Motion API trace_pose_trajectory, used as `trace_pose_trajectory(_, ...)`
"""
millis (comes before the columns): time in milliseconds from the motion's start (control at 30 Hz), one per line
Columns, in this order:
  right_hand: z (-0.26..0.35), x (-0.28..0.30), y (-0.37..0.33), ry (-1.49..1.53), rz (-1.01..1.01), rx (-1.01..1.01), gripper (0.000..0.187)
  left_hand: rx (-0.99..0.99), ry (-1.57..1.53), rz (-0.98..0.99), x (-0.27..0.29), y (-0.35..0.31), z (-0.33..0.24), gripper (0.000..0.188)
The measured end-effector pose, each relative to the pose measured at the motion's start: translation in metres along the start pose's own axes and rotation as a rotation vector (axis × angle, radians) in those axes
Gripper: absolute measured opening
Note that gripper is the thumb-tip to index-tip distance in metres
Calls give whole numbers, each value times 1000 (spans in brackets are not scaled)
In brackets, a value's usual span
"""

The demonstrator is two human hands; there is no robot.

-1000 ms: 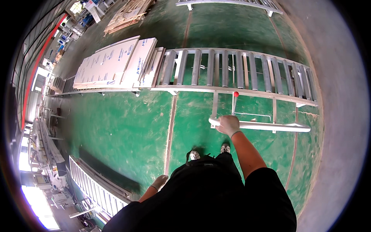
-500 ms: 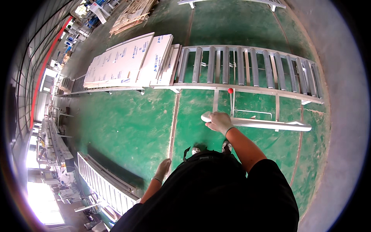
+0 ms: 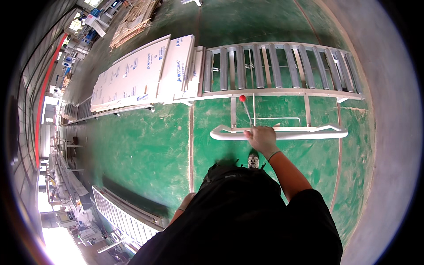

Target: The person processes a large board through a machine and then moves several boards from a stack onto a mobile rack.

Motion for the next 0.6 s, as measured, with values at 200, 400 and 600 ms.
trace_pose_trajectory(200,-51,-1,9,15,84,-473,38,37,-397,-362,82,40,-127,47)
trace_pose_trajectory(400,-47,-3,7,-25,67,-405,35,98,-418,-274,127,75,-137,52)
trace_pose_trajectory(600,-45,-6,4,-66,-73,-487,24,267,-212,-9,193,159,-72,49)
Point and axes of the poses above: each hand's wrist, its own y-axis towards the middle knuckle, its own x-axis out of the back of the hand, z = x × y, the point moved 5 cm from there along y, towards the middle knuckle, and after that the axes turned 5 degrees about -y, right-handed, at the moved point
